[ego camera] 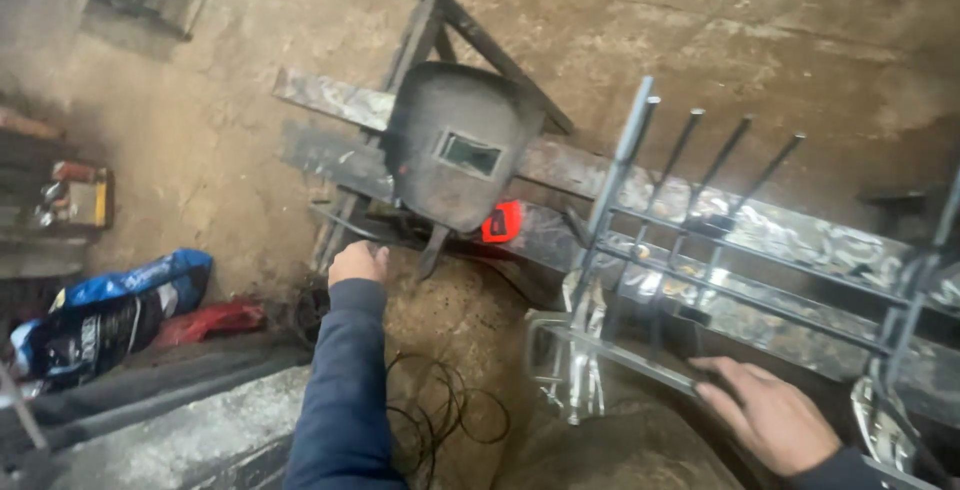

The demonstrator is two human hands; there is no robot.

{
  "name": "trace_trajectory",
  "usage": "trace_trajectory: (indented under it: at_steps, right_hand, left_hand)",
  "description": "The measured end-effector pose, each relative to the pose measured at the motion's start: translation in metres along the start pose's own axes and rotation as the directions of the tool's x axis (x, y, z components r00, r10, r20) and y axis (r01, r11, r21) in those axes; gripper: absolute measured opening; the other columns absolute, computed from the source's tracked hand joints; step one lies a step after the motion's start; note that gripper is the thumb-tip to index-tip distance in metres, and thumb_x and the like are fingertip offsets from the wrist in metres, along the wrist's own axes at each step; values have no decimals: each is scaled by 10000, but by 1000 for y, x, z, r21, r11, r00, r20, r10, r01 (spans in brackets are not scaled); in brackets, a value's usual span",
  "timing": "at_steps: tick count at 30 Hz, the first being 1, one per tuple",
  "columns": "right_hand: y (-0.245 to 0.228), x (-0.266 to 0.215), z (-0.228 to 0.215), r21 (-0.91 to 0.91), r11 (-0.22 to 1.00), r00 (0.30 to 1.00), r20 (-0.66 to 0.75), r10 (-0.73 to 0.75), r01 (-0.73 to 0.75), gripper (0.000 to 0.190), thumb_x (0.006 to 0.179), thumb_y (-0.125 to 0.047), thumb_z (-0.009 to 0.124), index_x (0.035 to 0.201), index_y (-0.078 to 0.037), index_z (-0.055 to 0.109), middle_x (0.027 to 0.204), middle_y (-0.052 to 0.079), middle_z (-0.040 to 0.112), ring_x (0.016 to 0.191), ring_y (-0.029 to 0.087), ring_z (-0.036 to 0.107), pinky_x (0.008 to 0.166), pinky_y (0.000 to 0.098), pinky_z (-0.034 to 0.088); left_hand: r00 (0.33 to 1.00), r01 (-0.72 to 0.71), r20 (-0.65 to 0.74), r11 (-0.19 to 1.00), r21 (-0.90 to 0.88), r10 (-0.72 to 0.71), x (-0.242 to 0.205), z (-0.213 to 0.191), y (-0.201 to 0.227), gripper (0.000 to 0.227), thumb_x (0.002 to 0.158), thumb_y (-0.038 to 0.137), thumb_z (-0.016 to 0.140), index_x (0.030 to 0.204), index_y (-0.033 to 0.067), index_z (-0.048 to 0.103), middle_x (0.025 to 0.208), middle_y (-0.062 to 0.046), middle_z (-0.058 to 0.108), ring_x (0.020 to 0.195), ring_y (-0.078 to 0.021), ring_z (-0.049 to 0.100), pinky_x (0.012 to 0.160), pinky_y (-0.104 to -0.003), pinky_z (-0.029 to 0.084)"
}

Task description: The person positions metal rods on a welded frame jig, welds the joints with a welding torch producing sparks and smoke, then uses a chipping tool to clean the welds and repositions the frame between welds. They lift and turn the frame to access other joints and continue welding.

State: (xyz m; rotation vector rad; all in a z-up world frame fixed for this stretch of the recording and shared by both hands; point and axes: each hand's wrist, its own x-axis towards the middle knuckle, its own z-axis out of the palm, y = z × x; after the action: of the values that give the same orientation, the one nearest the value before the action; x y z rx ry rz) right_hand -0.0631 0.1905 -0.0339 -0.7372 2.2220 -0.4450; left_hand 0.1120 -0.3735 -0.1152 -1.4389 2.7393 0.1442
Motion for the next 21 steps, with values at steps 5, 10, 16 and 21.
trace_trajectory:
  at_steps: [5, 10, 16, 21]
  right_hand:
    - [38, 20, 25, -70, 992, 984, 138, 111, -102, 518, 963, -466, 503, 1440, -269, 543, 1279, 62, 695, 1247, 223, 666, 1068, 384, 530]
    - [34, 29, 21, -187, 953, 931, 237, 278, -237, 501, 950, -485, 512, 1416, -302, 527, 1324, -4, 711, 1302, 166, 680, 1137, 346, 544]
    - [6, 5, 4, 38, 992, 992, 41, 123, -124, 515, 927, -477, 599, 1391, -256, 614, 1240, 50, 727, 1202, 263, 688, 1010, 373, 548]
    - [-4, 0, -4, 136, 990, 997, -65, -39, 47, 473, 923, -402, 596, 1345, -193, 644, 1176, 97, 746, 1090, 302, 725, 917, 383, 569]
  left_hand:
    - [966, 223, 137, 975, -14, -219, 22, 64, -90, 317, 910, 417, 724, 989, 118, 793, 1058, -186, 753, 1038, -405, 701, 926, -505, 551]
    - [995, 84, -24, 966, -245, -93, 45, 115, -119, 375, 923, 423, 715, 1025, 64, 757, 1049, -220, 738, 1015, -434, 681, 905, -514, 538]
    - [973, -216, -175, 866, -451, 151, 123, 101, -54, 335, 959, 365, 712, 1039, 42, 755, 990, -192, 758, 926, -373, 721, 859, -478, 554]
    - [953, 143, 264, 550, -823, 147, 197, 134, -37, 399, 965, 366, 716, 1147, 11, 728, 992, -188, 743, 839, -404, 740, 740, -485, 548]
